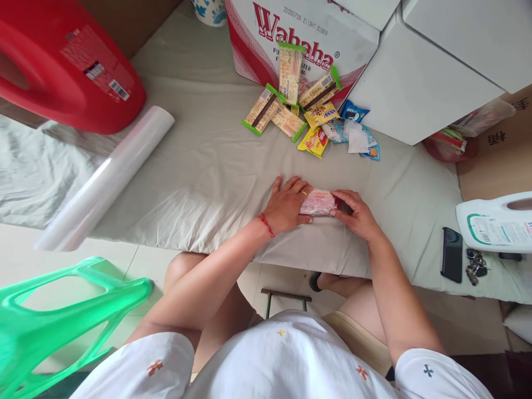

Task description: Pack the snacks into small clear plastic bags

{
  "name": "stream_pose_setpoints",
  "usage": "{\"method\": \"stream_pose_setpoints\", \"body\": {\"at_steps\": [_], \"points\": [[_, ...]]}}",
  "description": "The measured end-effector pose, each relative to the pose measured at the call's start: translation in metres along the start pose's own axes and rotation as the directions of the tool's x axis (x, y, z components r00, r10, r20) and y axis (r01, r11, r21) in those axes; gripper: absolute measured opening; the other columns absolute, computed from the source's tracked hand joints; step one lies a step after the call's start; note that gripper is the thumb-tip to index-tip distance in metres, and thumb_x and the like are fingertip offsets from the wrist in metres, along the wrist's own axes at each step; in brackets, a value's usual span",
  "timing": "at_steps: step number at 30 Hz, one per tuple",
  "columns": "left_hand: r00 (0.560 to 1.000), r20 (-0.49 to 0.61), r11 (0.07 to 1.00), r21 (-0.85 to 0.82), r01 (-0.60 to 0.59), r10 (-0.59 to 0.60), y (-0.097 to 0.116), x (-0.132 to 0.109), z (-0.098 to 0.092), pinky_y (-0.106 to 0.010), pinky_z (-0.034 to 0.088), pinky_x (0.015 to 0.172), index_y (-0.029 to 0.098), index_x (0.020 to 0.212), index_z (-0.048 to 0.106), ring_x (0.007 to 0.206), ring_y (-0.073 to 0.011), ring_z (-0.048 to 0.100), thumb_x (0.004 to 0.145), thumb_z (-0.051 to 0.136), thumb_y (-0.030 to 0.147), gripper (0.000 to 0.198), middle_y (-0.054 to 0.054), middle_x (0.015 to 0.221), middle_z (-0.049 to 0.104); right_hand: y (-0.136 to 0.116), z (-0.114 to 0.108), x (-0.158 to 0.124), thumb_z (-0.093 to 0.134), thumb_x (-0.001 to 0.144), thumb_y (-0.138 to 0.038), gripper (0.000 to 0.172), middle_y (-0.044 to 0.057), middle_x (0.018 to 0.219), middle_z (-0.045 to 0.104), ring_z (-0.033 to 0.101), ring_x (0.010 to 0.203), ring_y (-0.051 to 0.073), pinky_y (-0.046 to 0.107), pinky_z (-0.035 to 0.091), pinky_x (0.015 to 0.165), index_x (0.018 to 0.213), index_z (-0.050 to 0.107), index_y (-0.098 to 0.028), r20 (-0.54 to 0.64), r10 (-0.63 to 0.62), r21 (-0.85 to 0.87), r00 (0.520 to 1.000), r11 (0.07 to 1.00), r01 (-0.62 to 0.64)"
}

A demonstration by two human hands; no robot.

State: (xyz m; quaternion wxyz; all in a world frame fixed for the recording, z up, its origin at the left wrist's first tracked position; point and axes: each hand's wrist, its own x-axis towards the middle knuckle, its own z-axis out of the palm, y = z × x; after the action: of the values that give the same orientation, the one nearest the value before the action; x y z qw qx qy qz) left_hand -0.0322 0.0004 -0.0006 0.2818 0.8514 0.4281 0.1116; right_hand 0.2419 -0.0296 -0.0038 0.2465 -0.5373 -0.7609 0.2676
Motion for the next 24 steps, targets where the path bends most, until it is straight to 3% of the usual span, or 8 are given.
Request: {"method": "stream_pose_setpoints", "body": {"at_steps": [3,7,13,15,19,24], "points": [[1.0,-0.004,1.0,-0.022,-0.015,0.015,-0.001,-0.001,0.0,-0.07,0.002,0.13,0.016,0.156,0.048,0.16,-0.0401,0.027,0.09,0.072,0.061,0.083,-0.02,0.162,0.048,0.001,-0.001,-0.002,0.073,0.093,-0.058,0.052,0.009,0.134,0.067,0.06,0.129,0.03,0.057,0.047,0.116,0.14,0.067,-0.037,0.017,0.015,0.017,1.0,1.0,-0.016],[1.0,-0.03,1.0,0.0,-0.007,0.007,0.0,-0.001,0.002,-0.069,0.005,0.13,0.019,0.153,0.052,0.16,-0.0355,0.03,0.106,0.051,0.045,0.054,-0.017,0.16,0.052,-0.001,0.0,0.003,0.076,0.091,-0.057,0.058,0.008,0.138,0.063,0.06,0.13,0.029,0.055,0.047,0.117,0.144,0.064,-0.038,0.033,0.022,0.094,0.999,0.995,-0.025],[0.999,-0.021,0.999,0.045,-0.03,0.031,-0.002,0.001,0.003,-0.071,0.005,0.129,0.018,0.155,0.051,0.159,-0.0374,0.031,0.104,0.056,0.041,0.056,-0.018,0.161,0.052,-0.002,0.0,0.01,0.078,0.09,-0.053,0.052,0.007,0.137,0.062,0.061,0.131,0.028,0.052,0.048,0.115,0.139,0.068,-0.038,0.062,0.003,0.108,0.998,0.994,-0.01],[1.0,-0.014,0.999,0.036,-0.027,0.027,-0.003,0.001,0.002,-0.071,0.005,0.129,0.018,0.155,0.051,0.159,-0.0374,0.031,0.104,0.056,0.042,0.057,-0.018,0.16,0.052,-0.007,0.0,0.007,0.077,0.091,-0.051,0.045,0.007,0.134,0.063,0.063,0.128,0.027,0.05,0.051,0.112,0.134,0.071,-0.036,0.0,-0.016,0.097,1.0,0.995,0.016],[0.999,-0.021,0.999,0.021,-0.03,0.031,-0.002,0.002,0.002,-0.07,0.004,0.129,0.019,0.154,0.052,0.159,-0.0373,0.031,0.103,0.056,0.042,0.056,-0.017,0.16,0.052,-0.021,0.008,-0.009,0.075,0.095,-0.041,0.026,0.008,0.12,0.067,0.067,0.113,0.025,0.048,0.055,0.103,0.119,0.075,-0.033,-0.242,-0.059,-0.018,0.969,0.998,0.056],[0.999,-0.028,0.999,0.016,-0.027,0.028,-0.002,0.001,0.002,-0.071,0.005,0.129,0.018,0.154,0.052,0.159,-0.0376,0.032,0.103,0.056,0.04,0.056,-0.018,0.16,0.053,-0.025,0.024,-0.024,0.067,0.1,-0.026,0.02,0.007,0.109,0.073,0.067,0.102,0.025,0.046,0.058,0.09,0.116,0.077,-0.033,-0.308,-0.198,-0.21,0.931,0.968,0.137]]}}
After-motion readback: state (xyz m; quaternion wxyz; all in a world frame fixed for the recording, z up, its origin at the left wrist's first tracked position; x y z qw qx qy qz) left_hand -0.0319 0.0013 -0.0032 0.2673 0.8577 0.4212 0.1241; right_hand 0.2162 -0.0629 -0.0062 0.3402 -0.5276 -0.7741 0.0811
